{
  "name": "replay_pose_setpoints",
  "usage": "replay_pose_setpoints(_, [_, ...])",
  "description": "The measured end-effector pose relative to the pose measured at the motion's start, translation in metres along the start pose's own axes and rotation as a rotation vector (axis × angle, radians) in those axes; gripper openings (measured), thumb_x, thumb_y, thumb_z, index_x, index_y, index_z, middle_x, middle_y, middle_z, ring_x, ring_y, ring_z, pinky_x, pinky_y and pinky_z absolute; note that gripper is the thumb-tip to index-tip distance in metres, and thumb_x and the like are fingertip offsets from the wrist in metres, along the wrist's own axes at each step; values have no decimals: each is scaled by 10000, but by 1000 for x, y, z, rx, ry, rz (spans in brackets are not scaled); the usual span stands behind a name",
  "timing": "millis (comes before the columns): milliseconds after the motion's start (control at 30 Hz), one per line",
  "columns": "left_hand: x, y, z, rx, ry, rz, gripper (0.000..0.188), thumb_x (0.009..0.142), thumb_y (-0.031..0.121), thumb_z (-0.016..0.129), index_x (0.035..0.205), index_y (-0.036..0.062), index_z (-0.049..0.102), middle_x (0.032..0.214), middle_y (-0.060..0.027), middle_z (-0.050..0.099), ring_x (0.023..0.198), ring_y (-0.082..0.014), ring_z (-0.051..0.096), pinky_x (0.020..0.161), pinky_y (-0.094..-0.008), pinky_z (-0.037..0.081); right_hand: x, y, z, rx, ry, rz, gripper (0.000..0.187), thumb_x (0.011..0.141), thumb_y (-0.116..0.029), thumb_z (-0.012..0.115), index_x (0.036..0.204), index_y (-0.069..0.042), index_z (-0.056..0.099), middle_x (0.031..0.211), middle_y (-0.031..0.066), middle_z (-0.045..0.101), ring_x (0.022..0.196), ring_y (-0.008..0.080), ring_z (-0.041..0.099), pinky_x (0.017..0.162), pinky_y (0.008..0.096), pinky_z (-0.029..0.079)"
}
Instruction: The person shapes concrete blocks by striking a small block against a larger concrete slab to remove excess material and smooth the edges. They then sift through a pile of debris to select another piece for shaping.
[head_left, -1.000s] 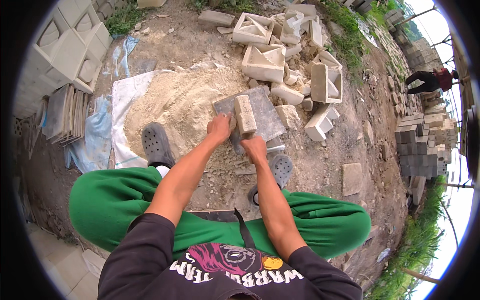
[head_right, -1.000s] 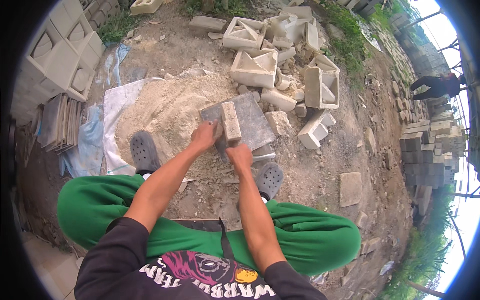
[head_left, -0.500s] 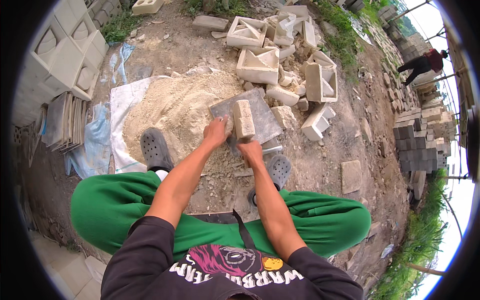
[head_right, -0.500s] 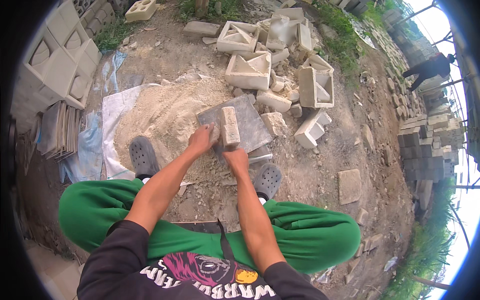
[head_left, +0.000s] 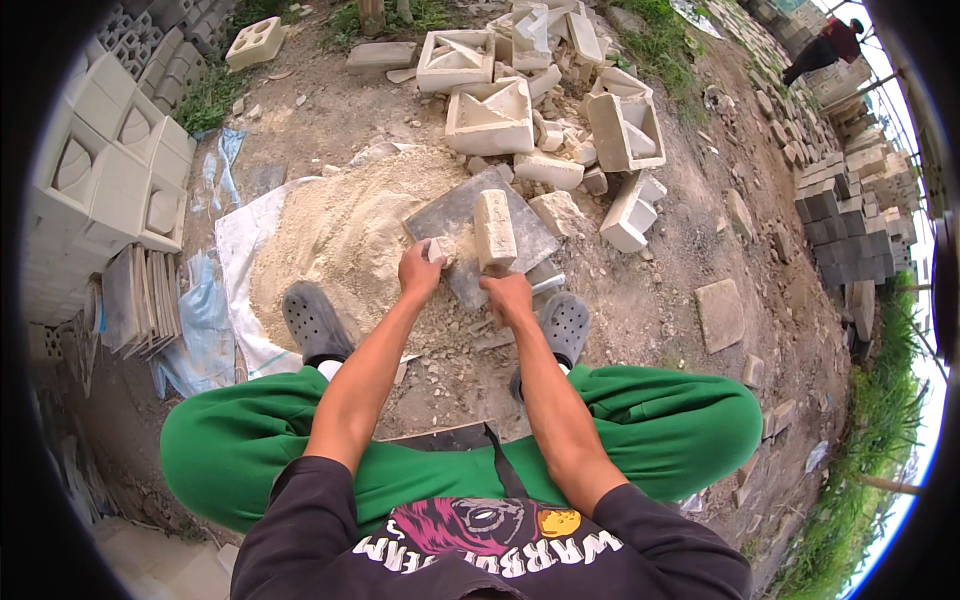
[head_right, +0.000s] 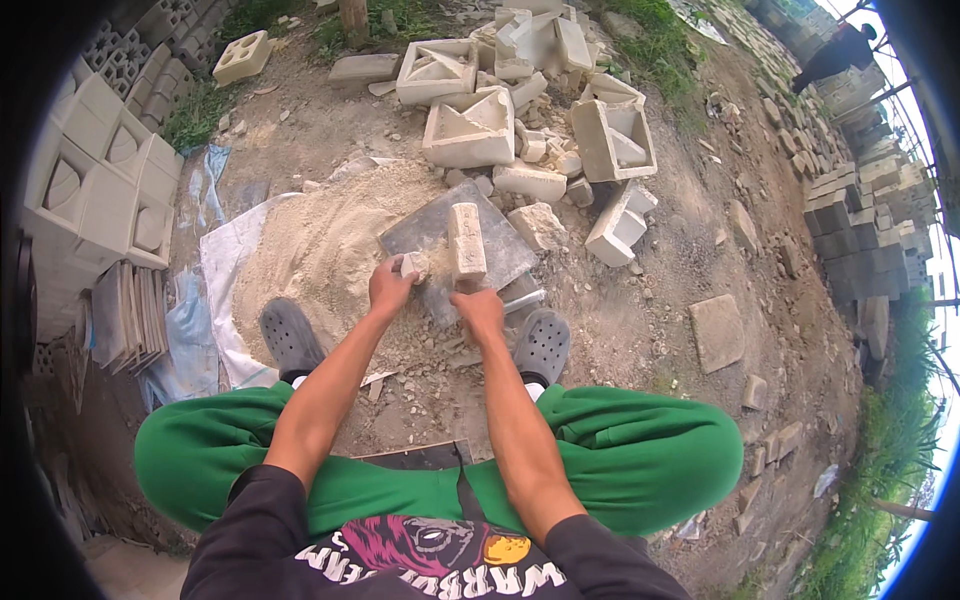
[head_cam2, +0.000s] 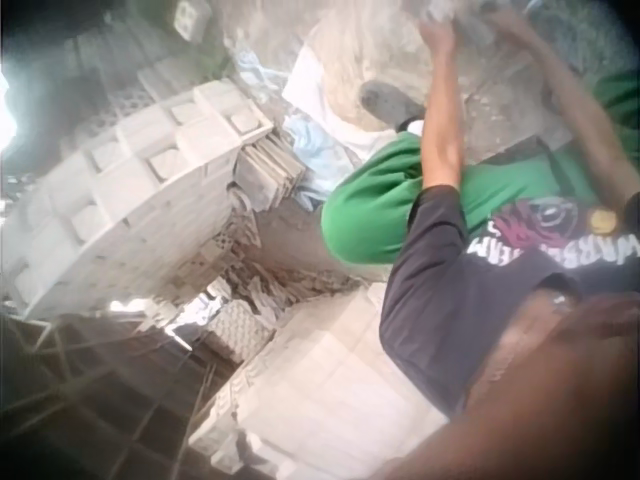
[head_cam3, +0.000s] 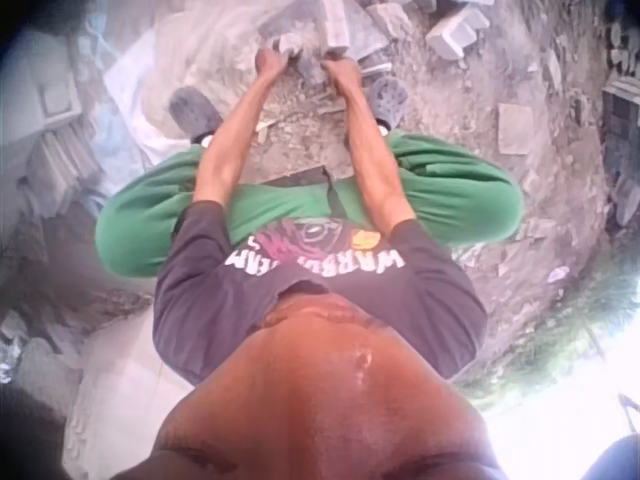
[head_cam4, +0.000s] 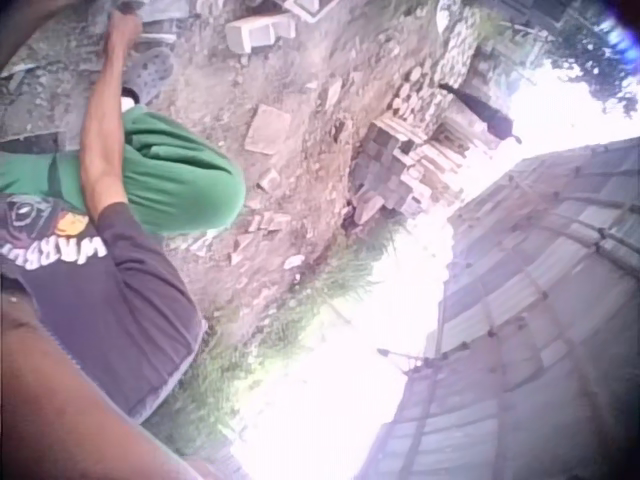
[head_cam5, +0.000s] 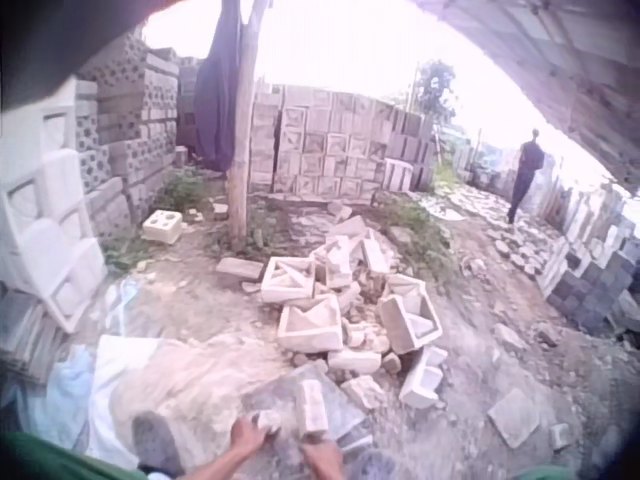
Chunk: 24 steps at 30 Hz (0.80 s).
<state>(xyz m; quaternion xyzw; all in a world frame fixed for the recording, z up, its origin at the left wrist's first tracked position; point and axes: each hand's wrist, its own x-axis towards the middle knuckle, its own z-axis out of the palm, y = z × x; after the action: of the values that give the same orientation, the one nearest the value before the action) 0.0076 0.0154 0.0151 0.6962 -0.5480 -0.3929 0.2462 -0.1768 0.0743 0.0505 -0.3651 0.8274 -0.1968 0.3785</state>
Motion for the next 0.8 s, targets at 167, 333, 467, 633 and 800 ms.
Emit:
replay_pose_setpoints(167, [14, 9, 4, -66, -3, 11, 533, 744, 189, 813, 1231, 26, 669, 1065, -158, 736, 951, -257, 718, 844, -343, 538, 8, -16, -6, 98, -21, -21, 357, 693, -249, 753, 764, 94, 682, 709, 143, 705, 618, 232, 700, 616, 356, 551])
replay_pose_setpoints(333, [29, -13, 3, -159, -109, -76, 582, 742, 197, 832, 1254, -12, 651, 1075, -156, 739, 917, -194, 716, 828, -299, 528, -18, -82, -27, 260, 4, -287, 314, 728, -252, 740, 848, 36, 708, 835, 246, 703, 779, 321, 730, 646, 407, 537])
replay_pose_setpoints(467, [37, -19, 10, -239, -154, -105, 575, 736, 200, 840, 1248, 9, 662, 1043, -149, 747, 890, -186, 713, 813, -306, 528, -6, -44, 14, 208, 202, -512, 331, 751, -246, 705, 928, 34, 700, 807, 262, 684, 826, 354, 724, 657, 447, 540])
replay_pose_setpoints(633, [32, -9, 9, -161, -105, -139, 586, 725, 232, 845, 1247, 36, 668, 1037, -144, 750, 898, -196, 720, 800, -322, 530, 6, -21, 20, -4, 21, -85, 341, 705, -286, 761, 906, -11, 736, 775, 164, 731, 697, 308, 719, 637, 385, 542])
replay_pose_setpoints(800, [29, -24, 2, -105, -94, -81, 612, 730, 281, 843, 1259, 37, 657, 1065, -162, 740, 911, -202, 721, 812, -323, 525, -12, -71, -24, 173, 0, -223, 369, 707, -309, 730, 918, -6, 736, 797, 216, 714, 792, 335, 725, 711, 406, 552])
